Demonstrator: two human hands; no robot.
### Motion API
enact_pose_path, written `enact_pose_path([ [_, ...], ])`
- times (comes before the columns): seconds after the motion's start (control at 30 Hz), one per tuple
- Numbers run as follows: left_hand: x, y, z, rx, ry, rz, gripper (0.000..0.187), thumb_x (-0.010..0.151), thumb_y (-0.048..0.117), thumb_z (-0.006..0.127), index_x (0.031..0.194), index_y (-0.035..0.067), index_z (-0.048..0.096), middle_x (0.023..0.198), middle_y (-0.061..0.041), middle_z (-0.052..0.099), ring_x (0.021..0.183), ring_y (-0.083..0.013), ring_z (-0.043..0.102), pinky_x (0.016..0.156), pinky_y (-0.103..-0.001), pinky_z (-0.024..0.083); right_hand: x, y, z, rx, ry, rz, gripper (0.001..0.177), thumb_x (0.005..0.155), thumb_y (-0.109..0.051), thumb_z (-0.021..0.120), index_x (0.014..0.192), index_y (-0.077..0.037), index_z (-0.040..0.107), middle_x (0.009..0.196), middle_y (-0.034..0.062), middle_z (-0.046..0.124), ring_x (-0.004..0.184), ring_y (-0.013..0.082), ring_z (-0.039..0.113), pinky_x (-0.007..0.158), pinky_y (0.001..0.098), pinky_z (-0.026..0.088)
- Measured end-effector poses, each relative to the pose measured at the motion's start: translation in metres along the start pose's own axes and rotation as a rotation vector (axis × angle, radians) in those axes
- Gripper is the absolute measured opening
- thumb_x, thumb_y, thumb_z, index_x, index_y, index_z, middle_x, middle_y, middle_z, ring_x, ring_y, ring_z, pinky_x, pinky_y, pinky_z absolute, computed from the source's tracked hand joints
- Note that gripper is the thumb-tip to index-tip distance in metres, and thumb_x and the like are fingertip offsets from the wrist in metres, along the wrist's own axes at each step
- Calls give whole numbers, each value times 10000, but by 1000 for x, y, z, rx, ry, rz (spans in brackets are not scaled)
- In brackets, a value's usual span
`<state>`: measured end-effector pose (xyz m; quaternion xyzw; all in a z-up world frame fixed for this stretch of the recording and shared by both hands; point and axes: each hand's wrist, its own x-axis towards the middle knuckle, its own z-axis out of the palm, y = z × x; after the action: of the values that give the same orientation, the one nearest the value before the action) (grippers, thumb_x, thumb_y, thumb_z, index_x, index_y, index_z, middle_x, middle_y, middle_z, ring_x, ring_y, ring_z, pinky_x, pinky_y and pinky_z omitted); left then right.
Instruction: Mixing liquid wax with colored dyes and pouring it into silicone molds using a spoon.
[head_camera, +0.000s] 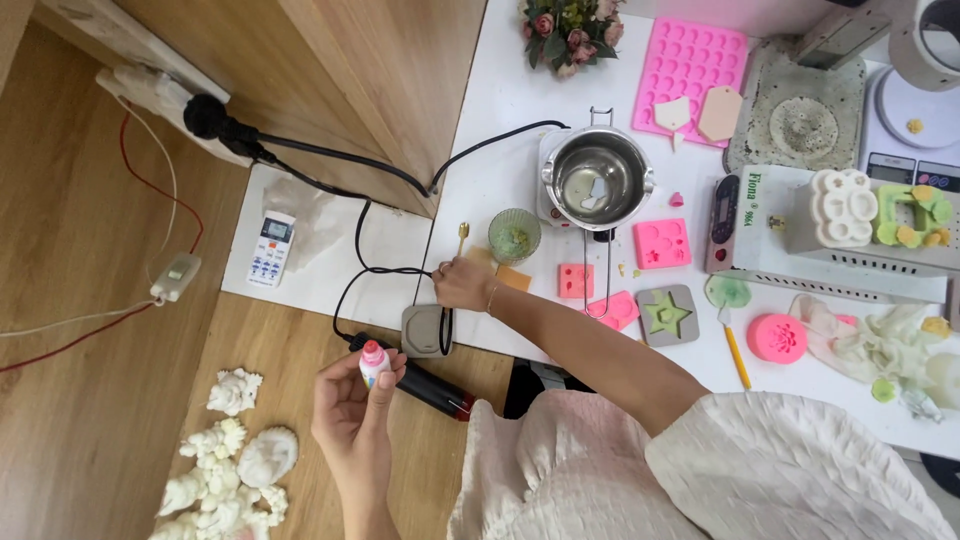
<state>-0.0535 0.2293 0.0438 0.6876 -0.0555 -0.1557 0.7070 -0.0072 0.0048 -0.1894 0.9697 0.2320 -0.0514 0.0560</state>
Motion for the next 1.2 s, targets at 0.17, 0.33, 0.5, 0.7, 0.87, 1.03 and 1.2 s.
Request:
enact_pose_path([
  [0.17, 22, 14, 34, 2, -134, 63, 296, 965, 27, 673, 1223, -65, 559, 1151, -173, 716, 1098, -218, 711, 985, -346, 584, -16, 0, -13, -23, 134, -27, 96, 753, -149, 716, 757, -55, 737, 894, 66, 705, 891, 232, 700, 678, 338, 572],
  [0.33, 37, 31, 61, 64, -205, 82, 318, 938, -23, 683, 1230, -62, 563, 1159, -165, 717, 1113, -209, 712, 960, -314, 586, -52, 6, -98, 71, 380, 61, 108, 814, -150, 712, 840, -47, 693, 898, 88, 684, 851, 252, 696, 677, 352, 568],
  [0.5, 56, 31, 98, -6, -254, 141, 323, 953, -25, 687, 1248, -47, 556, 1180, -134, 692, 1124, -192, 708, 956, -291, 593, -154, 12, -206, 1081, 852, 659, 159, 1032, -61, 617, 1163, 17, 661, 1025, 152, 703, 881, 267, 703, 734, 370, 566],
  [0.7, 77, 30, 153, 15, -393, 67, 309, 951, -5, 692, 1235, -36, 576, 1150, -122, 711, 1073, -174, 723, 931, -274, 586, -307, 8, -219, 1608, 1076, 1187, 308, 1068, -148, 470, 1124, 62, 687, 976, 119, 745, 851, 167, 705, 746, 321, 570],
  [0.87, 92, 31, 186, -4, -419, 41, 281, 989, 59, 662, 1235, -36, 565, 1118, -150, 711, 1007, -211, 731, 896, -320, 594, -362, -29, -279, 1209, 1317, 1287, 287, 1071, -130, 432, 1160, 75, 613, 1009, 194, 687, 876, 233, 694, 851, 373, 576],
  [1.03, 101, 28, 211, -48, -455, 53, 292, 1042, 123, 587, 1285, -10, 498, 1162, -164, 679, 1029, -244, 716, 913, -381, 618, -463, -73, -319, 1043, 890, 1071, 243, 1001, -194, 505, 1064, -59, 697, 973, 119, 752, 903, 200, 709, 817, 338, 571],
  [1.2, 101, 26, 214, -147, -484, 116, 279, 1054, 45, 623, 1266, 17, 445, 1182, -190, 676, 1136, -279, 697, 1061, -384, 580, -466, -108, -309, 1071, 1006, 1184, 221, 1033, -134, 512, 1119, -24, 685, 980, 127, 735, 873, 179, 697, 787, 320, 560],
])
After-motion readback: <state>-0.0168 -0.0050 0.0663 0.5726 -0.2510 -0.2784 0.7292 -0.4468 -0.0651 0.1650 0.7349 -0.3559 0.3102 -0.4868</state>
